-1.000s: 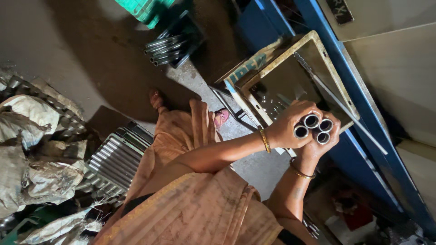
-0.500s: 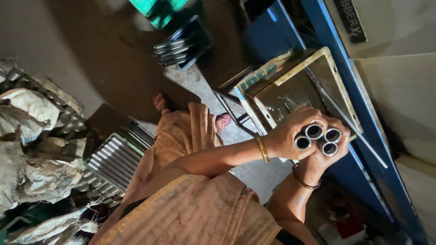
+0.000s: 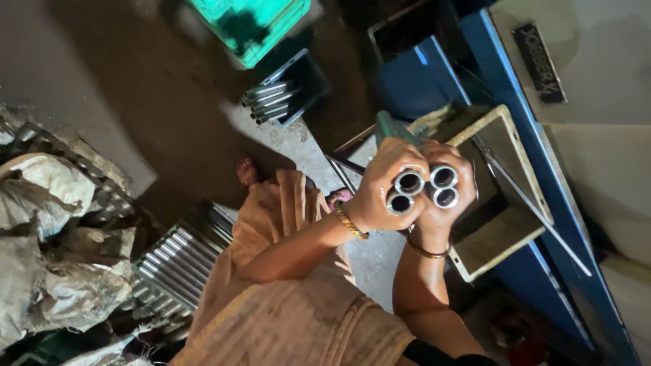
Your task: The person retrieves metal rods from a green crate, places them in a liquid bath, and then wipes them with a cloth. The person also wipes the exterior of a machine and inspects the rods by holding them up to the light.
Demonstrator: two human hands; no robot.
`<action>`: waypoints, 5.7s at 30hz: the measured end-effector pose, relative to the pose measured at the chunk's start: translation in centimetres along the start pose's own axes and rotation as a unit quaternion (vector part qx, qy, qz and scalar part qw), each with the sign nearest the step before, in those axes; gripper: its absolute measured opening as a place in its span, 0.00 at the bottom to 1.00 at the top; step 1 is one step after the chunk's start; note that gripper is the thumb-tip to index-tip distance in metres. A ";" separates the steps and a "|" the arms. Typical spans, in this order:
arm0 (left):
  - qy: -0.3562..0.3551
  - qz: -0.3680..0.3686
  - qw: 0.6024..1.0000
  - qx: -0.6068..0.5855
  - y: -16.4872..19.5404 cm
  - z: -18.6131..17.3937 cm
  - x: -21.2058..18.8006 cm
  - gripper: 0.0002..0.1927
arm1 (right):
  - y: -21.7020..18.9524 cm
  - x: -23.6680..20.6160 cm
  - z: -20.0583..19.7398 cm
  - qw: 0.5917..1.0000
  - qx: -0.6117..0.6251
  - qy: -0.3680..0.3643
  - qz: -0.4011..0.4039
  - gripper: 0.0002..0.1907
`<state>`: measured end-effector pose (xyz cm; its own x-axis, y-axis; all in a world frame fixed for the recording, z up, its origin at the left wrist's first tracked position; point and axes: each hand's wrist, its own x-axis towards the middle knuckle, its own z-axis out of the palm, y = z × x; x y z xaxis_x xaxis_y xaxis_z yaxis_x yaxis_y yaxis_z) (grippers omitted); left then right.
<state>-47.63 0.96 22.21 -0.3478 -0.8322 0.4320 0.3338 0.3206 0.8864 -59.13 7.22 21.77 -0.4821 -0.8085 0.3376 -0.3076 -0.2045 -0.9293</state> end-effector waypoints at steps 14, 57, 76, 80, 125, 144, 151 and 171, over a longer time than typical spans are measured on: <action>0.103 -0.072 0.992 0.030 -24.6 -14.9 -4.9 0.17 | 26.0 -2.7 15.9 0.994 -0.004 -0.088 0.066 0.20; 0.161 -0.165 0.972 -0.046 -70.4 -26.6 -17.0 0.20 | 68.1 -23.4 33.8 0.934 -0.026 -0.243 0.260 0.23; 0.161 -0.304 0.908 0.239 -69.4 -28.0 -24.6 0.31 | 69.0 -26.4 28.2 0.931 -0.073 -0.293 0.206 0.28; 0.158 -0.388 0.869 0.263 -68.1 -27.8 -27.2 0.27 | 70.2 -28.7 26.5 0.927 -0.053 -0.270 0.254 0.19; -0.166 -0.356 0.859 -0.329 -15.0 11.7 -9.8 0.24 | 13.2 -8.4 -18.6 0.903 0.345 0.188 0.174 0.30; -0.614 -0.017 0.559 0.557 -16.0 15.9 -22.2 0.44 | 13.2 -37.9 -26.6 0.796 -0.538 -0.057 0.272 0.44; -0.607 -0.265 0.668 0.340 -12.2 16.9 -23.3 0.43 | 5.2 -39.8 -31.8 0.849 0.234 0.304 0.363 0.44; -0.429 -0.633 0.510 -0.394 -0.2 42.7 -40.7 0.32 | -5.5 -58.6 -48.4 0.704 0.507 0.495 0.041 0.42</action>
<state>-70.90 54.10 11.52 -0.8640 0.4664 -0.1895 -0.5033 -0.7908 0.3484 -68.90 82.40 14.40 -0.9543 -0.1618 -0.2513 0.2566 -0.8746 -0.4115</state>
